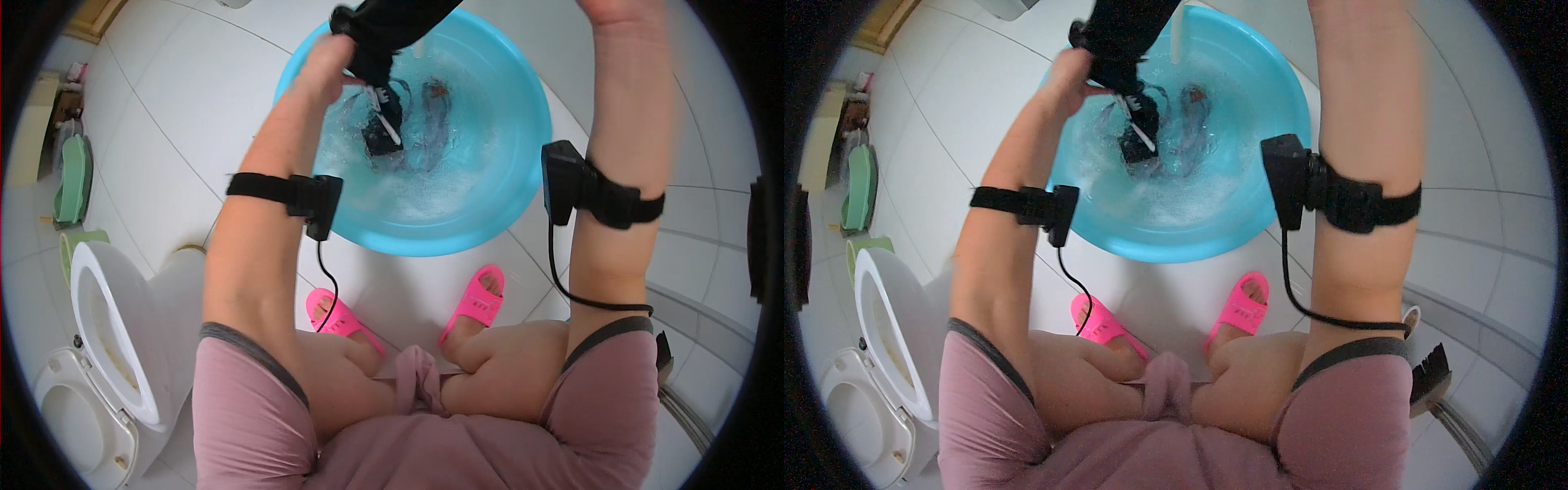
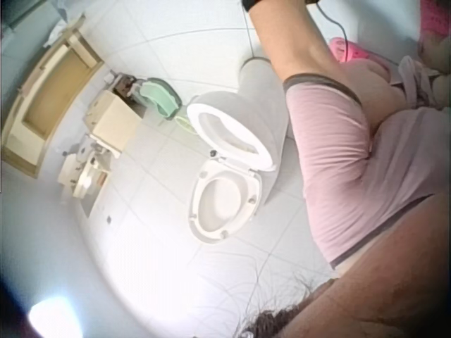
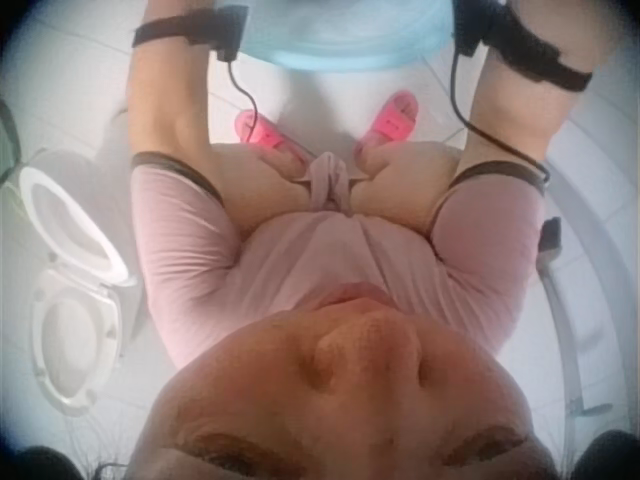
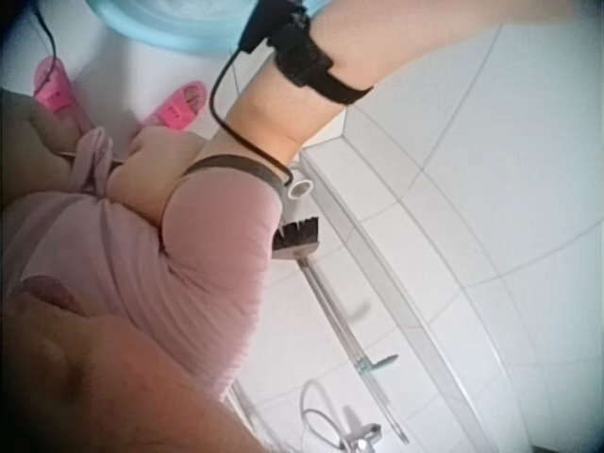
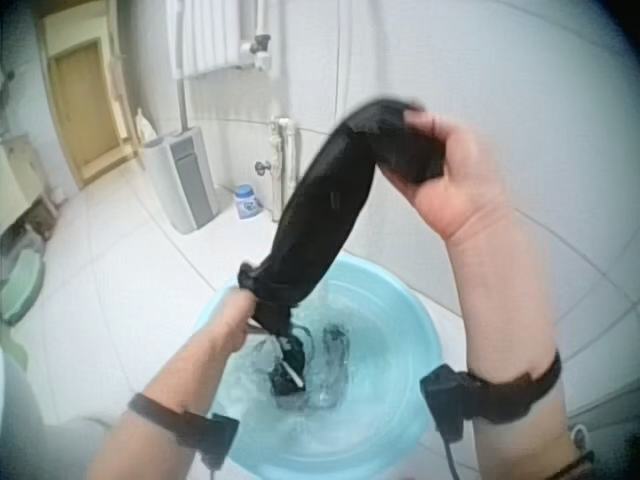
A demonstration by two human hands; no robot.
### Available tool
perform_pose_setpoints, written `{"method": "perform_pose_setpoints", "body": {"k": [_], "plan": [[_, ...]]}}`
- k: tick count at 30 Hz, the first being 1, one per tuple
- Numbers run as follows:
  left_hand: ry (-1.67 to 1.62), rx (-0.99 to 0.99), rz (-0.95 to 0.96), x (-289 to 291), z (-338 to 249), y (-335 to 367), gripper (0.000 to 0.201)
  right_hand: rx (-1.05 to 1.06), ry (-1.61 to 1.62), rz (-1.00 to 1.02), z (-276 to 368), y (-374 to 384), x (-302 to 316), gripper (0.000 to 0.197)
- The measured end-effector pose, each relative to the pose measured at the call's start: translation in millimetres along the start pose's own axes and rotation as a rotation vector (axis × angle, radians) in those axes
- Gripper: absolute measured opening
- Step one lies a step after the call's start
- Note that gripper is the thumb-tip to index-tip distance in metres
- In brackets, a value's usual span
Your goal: The person is washing a black garment by hand in a blue basin in a bathroom.
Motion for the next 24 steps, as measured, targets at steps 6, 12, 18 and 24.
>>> {"method": "perform_pose_setpoints", "body": {"k": [6, 12, 18, 24], "plan": [[0.235, -0.35, -0.321, 24, -61, -41, 0.03, -0.687, -0.531, 0.228, -104, -2, 131, 0.032], [0.477, -0.266, -0.16, 13, -83, -55, 0.045, -0.517, -1.781, 0.702, -170, -73, 172, 0.04], [0.429, 0.102, 0.03, 13, -11, -18, 0.055, -0.801, -0.602, 0.308, -202, -113, 89, 0.057], [0.705, 0.227, -0.112, 32, 0, -7, 0.054, -0.376, -1.579, 1.281, -218, -177, 65, 0.065]]}}
Point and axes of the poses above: each hand's wrist, its own y-axis towards the middle knuckle, its own x-axis out of the back of the hand, z = x × y, the point moved 1 cm from there along y, towards the middle knuckle, and after that the axes turned 12 degrees about x, right-handed, at the moved point
